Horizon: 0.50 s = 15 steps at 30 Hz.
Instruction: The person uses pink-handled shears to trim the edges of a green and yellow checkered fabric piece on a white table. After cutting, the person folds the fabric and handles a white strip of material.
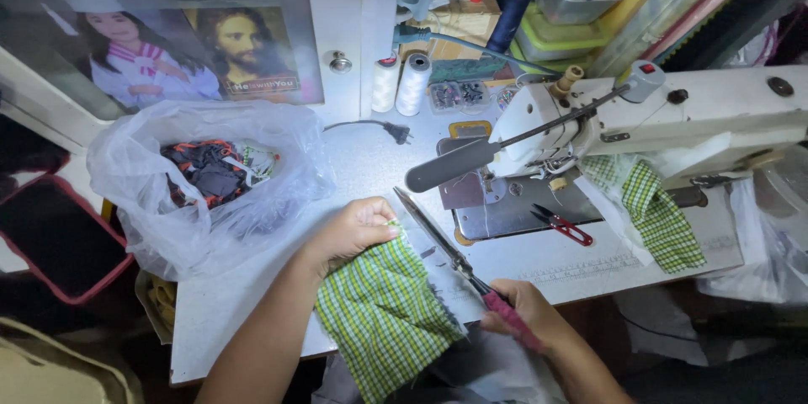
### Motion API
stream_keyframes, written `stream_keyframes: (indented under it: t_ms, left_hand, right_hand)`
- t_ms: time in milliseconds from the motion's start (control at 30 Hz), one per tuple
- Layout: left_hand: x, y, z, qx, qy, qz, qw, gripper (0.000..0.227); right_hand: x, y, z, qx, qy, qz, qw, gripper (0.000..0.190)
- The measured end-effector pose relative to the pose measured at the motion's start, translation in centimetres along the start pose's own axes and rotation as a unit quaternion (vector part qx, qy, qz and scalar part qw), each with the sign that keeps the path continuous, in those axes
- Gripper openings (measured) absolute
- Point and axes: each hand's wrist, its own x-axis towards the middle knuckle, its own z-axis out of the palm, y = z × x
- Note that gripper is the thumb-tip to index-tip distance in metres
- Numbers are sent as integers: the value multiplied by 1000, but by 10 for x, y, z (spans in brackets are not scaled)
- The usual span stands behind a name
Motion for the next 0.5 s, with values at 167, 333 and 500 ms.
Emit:
stream_keyframes:
  t_ms: [167,333,500]
  left_hand:
    - [-2,-7,-21,79,10,-5,997,8]
    - [21,-36,-43,205,84,84,971,7]
    - [36,-55,-54,254,138,92,953,18]
  right_hand:
    - [-14,6,-9,274,-142,-50,950,67]
    - [-51,20,-21,59,49,34,996,61]
    - [-105,57,-33,-34,251,109,961,59]
